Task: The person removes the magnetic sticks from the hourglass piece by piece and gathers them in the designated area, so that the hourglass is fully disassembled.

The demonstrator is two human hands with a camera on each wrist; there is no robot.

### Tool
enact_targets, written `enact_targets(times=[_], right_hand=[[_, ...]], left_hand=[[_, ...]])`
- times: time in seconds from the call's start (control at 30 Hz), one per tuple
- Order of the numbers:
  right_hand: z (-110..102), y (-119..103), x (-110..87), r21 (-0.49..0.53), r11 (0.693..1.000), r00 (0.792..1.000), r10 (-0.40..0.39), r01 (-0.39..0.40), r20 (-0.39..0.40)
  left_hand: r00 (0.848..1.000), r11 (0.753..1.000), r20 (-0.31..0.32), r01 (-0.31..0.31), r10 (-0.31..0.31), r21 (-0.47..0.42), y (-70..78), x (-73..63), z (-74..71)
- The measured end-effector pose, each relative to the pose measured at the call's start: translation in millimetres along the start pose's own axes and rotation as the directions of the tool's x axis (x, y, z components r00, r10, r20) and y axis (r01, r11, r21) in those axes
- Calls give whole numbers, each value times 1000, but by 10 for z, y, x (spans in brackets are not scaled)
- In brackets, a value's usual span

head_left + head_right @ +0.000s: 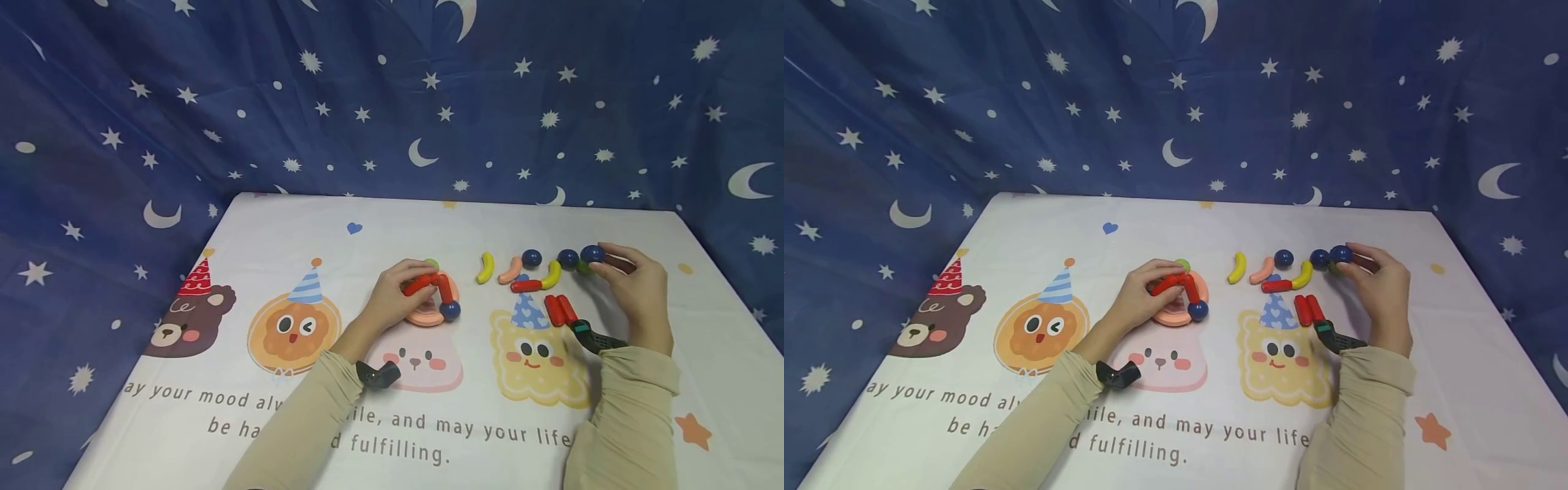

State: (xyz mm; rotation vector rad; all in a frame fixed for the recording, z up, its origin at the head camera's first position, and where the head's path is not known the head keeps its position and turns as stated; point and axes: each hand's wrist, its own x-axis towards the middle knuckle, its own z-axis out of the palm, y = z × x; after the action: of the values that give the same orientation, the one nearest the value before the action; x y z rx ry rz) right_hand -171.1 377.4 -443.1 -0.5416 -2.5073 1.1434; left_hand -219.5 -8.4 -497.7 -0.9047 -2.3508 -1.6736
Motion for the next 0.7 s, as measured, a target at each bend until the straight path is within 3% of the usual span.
enact_targets(times=[0.2, 0.33, 0.43, 0.7], right_hand=[[-67, 121, 24, -2, 992, 991, 129, -129, -46], [-54, 197, 49, -26, 976, 974, 214, -216, -69], [-24, 267, 85, -60, 967, 968, 244, -248, -62], [18, 373, 127, -134, 954, 963, 268, -268, -19]], left_hand=[[1000, 1000, -7, 0, 0, -10, 14, 2, 9], [1000, 1000, 2, -4, 4, -16, 226, -15, -53], [1000, 1000, 12, -2, 3, -16, 376, -22, -110], [1000, 1000, 8, 16, -16, -20, 381, -12, -108]])
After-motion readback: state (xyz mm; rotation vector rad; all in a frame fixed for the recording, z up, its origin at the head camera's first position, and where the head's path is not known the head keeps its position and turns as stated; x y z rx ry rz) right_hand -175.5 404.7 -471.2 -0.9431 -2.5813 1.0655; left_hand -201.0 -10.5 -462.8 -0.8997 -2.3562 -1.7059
